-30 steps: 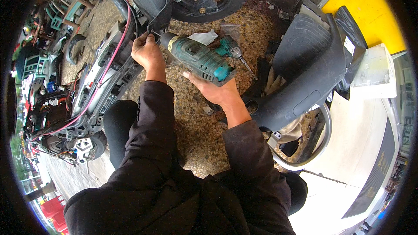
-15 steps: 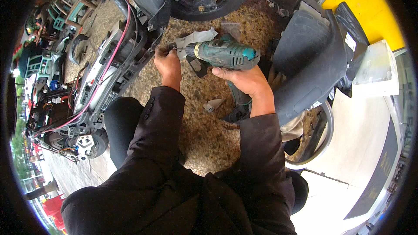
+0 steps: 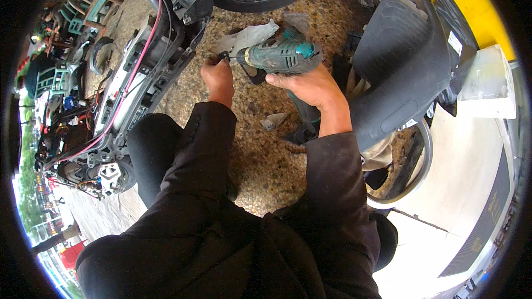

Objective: The person works on the electrical system of a disassembled scooter, connecting wires and securing a blue component. They then walk through the workshop and use a cordless drill to fasten a front fender onto the scooter.

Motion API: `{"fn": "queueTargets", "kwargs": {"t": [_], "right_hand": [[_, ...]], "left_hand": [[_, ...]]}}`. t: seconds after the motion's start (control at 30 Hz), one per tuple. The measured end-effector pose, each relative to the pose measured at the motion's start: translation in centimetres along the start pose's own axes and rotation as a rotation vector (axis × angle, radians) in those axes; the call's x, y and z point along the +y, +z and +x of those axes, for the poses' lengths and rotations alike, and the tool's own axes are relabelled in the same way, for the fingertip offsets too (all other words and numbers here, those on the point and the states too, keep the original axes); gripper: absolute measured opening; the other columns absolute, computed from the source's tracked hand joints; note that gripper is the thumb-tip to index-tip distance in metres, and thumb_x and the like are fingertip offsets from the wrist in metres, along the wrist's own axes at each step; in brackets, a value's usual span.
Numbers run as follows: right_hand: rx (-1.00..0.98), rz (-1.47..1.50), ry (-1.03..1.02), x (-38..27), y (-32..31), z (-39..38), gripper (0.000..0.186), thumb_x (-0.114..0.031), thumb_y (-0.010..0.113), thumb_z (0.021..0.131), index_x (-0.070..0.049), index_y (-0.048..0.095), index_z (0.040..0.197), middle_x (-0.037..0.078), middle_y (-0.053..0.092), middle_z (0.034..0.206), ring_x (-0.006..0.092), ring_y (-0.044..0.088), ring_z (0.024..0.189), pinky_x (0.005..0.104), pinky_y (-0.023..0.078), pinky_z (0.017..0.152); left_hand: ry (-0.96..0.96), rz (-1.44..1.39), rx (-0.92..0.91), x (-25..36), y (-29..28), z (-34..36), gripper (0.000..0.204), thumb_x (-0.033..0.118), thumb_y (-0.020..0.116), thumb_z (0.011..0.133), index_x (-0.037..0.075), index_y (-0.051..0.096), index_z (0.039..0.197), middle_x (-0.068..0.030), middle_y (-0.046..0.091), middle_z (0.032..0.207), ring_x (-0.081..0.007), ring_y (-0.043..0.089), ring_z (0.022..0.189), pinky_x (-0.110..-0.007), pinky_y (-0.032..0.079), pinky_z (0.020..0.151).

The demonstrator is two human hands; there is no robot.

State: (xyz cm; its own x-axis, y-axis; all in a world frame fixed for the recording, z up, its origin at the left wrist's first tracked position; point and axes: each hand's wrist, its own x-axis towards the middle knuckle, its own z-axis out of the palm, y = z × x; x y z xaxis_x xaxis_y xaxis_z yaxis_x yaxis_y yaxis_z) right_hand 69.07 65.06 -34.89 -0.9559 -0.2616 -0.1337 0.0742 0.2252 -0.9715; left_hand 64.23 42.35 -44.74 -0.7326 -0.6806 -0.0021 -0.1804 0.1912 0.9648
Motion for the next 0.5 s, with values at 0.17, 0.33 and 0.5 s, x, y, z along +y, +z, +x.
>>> {"fn": "queueTargets", "kwargs": {"t": [0.17,0.33,0.5], "right_hand": [[-0.006,0.012,0.049,0.0,-0.1,0.0,0.045,-0.027,0.081,0.073,-0.006,0.066,0.111,0.008,0.069,0.110,0.0220,0.063,0.100,0.0337,0.046,0.090],[-0.012,-0.030,0.035,0.3,0.2,0.0,0.044,-0.025,0.080,0.075,-0.005,0.066,0.111,0.008,0.069,0.111,0.0216,0.063,0.100,0.0335,0.046,0.090],[-0.038,-0.092,0.056,0.2,0.6,0.3,0.044,-0.024,0.079,0.076,-0.005,0.065,0.112,0.008,0.068,0.113,0.0217,0.062,0.103,0.0339,0.045,0.091]], "left_hand": [[0.014,0.061,-0.010,-1.0,0.2,0.4,0.019,0.004,0.065,0.073,-0.005,0.066,0.090,-0.0160,0.069,0.080,-0.0233,0.066,0.072,-0.035,0.049,0.069],[-0.008,0.119,-0.017,-1.4,0.1,0.3,0.020,0.005,0.063,0.072,-0.005,0.067,0.088,-0.0177,0.069,0.079,-0.0259,0.067,0.074,-0.037,0.050,0.071],[0.010,0.087,0.003,-2.0,0.0,0.4,0.020,0.006,0.062,0.069,-0.006,0.066,0.085,-0.0204,0.068,0.078,-0.0309,0.067,0.076,-0.039,0.050,0.071]]}}
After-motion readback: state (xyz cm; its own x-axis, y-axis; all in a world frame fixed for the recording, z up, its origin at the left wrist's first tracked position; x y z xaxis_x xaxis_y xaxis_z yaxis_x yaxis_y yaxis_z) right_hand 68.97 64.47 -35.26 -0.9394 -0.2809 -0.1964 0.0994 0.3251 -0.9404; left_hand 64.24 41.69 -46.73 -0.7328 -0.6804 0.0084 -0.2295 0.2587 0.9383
